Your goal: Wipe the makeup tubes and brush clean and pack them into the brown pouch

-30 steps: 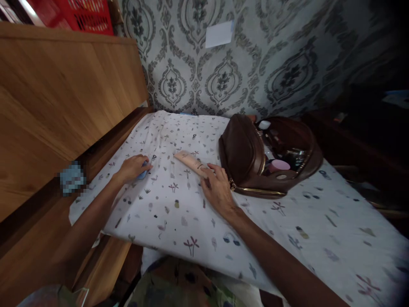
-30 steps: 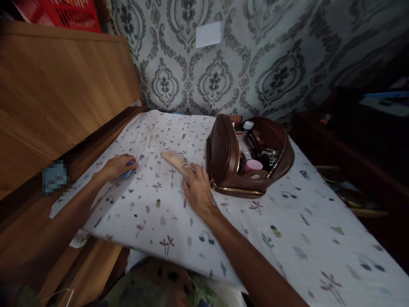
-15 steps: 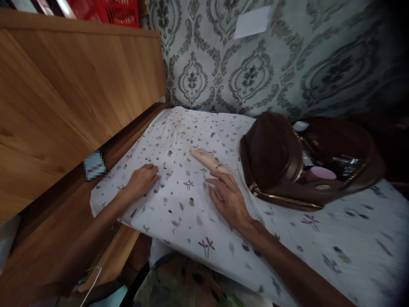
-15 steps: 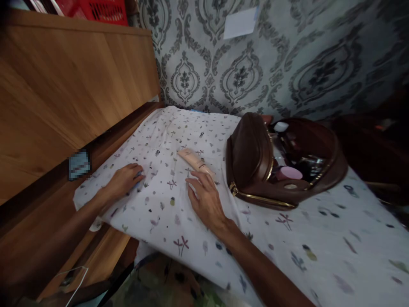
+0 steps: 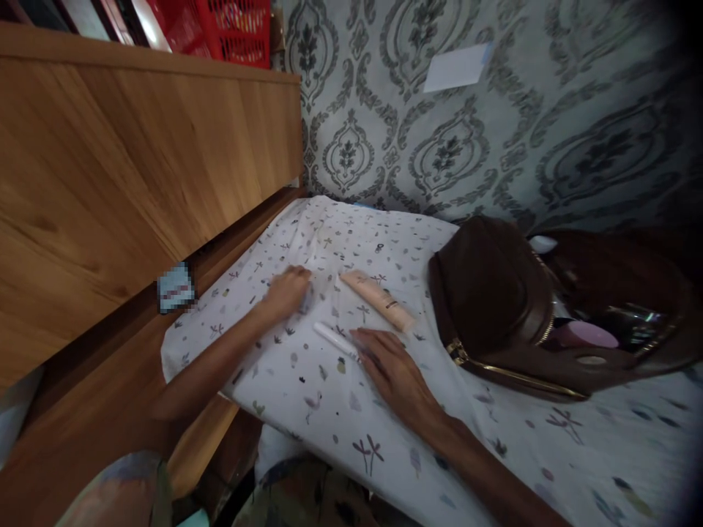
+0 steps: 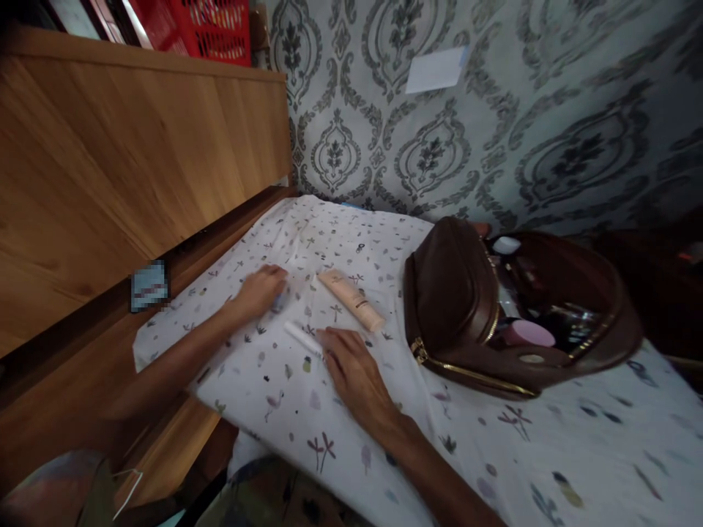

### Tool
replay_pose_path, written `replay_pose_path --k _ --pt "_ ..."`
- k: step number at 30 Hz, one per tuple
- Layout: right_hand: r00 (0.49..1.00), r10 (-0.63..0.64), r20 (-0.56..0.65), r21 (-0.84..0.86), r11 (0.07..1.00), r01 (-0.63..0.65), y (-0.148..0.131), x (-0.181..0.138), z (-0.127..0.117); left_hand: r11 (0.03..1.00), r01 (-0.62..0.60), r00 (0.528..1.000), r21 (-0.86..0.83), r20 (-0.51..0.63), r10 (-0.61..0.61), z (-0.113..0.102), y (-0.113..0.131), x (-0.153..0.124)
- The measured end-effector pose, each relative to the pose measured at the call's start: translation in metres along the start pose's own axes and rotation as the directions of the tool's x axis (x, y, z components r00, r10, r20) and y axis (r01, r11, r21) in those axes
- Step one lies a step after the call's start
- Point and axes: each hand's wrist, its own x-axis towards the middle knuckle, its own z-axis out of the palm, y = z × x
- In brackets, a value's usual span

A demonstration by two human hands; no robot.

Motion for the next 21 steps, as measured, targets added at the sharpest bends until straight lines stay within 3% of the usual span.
replay_pose_path --k 4,8,12,15,18,21 --pt "0.992 -0.110 0.064 -0.024 0.993 0.111 -0.011 0.005 -0.002 0.940 0.306 0.951 0.150 0.002 -0.310 -0.005 -0.075 0.021" --pt "0.990 -0.127 0.060 -0.011 0.992 0.128 -0.011 0.006 -0.001 0.890 0.400 0.913 0.220 -0.004 -0.409 -0.009 -0.111 0.024" --pt "0.993 -0.109 0.041 0.001 0.994 0.109 -0.007 0.004 0.001 0.923 0.313 0.948 0.226 -0.017 -0.317 -0.003 -0.092 0.034" --pt "0.994 -0.092 0.053 -0.013 0.996 0.093 -0.006 0.006 0.003 0.973 0.141 0.988 0.182 0.031 -0.148 0.004 -0.064 0.049" --pt "0.994 -0.086 0.067 -0.044 0.995 0.089 -0.004 0.009 0.003 0.994 -0.022 0.993 0.108 0.116 0.009 0.008 -0.048 0.065" --pt "0.996 -0.055 0.066 -0.059 0.997 0.059 0.001 0.009 0.001 0.995 0.024 0.995 0.098 0.098 -0.034 0.004 -0.050 0.074"
